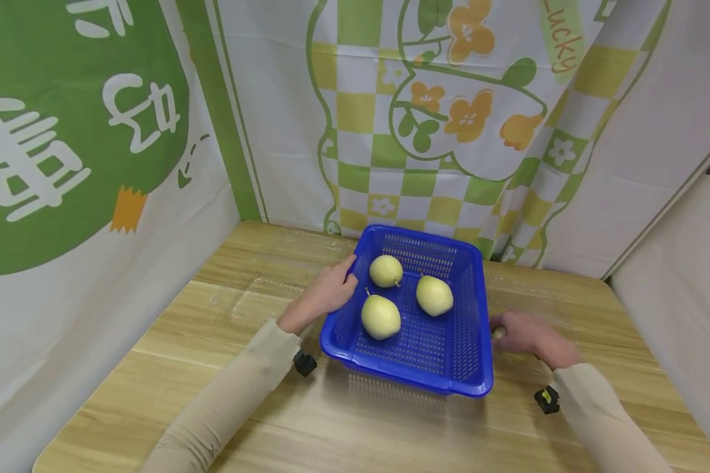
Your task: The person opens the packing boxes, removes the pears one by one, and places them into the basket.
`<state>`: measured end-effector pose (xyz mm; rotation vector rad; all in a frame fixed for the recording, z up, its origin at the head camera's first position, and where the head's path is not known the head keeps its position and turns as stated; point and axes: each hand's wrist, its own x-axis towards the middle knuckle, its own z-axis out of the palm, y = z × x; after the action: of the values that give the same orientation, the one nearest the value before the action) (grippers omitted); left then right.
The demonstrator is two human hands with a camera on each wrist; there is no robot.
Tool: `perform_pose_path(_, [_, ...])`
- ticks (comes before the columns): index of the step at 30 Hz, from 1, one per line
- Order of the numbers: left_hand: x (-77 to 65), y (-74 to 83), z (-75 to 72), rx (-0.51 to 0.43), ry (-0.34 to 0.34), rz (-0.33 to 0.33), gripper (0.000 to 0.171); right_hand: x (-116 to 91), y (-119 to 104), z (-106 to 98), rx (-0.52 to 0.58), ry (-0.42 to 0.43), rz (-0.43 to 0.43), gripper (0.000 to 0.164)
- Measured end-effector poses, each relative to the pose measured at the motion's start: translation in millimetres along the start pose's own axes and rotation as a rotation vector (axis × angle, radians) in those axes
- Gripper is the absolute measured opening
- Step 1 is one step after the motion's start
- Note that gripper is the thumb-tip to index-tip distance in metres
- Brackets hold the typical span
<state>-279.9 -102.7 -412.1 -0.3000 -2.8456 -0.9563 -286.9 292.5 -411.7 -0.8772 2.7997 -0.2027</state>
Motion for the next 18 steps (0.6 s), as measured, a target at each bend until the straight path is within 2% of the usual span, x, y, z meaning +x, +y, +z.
perform_pose_path(5, [0.5, -0.7, 0.9, 0.009, 0.016, 0.017, 0.056, 0, 1, -6, -0.009, 0.057, 0.003, 0.021])
perform_pose_path(10, [0.8, -0.8, 1.5, 0.006, 0.021, 0.015, 0.055, 1, 0, -18, -0.083, 0.133, 0.021, 0.023])
perform_pose_path(18, [0.3, 0.7, 0.1, 0.003, 0.012, 0.011, 0.055, 5, -7, -41, -0.090, 0.202, 0.017, 0.025])
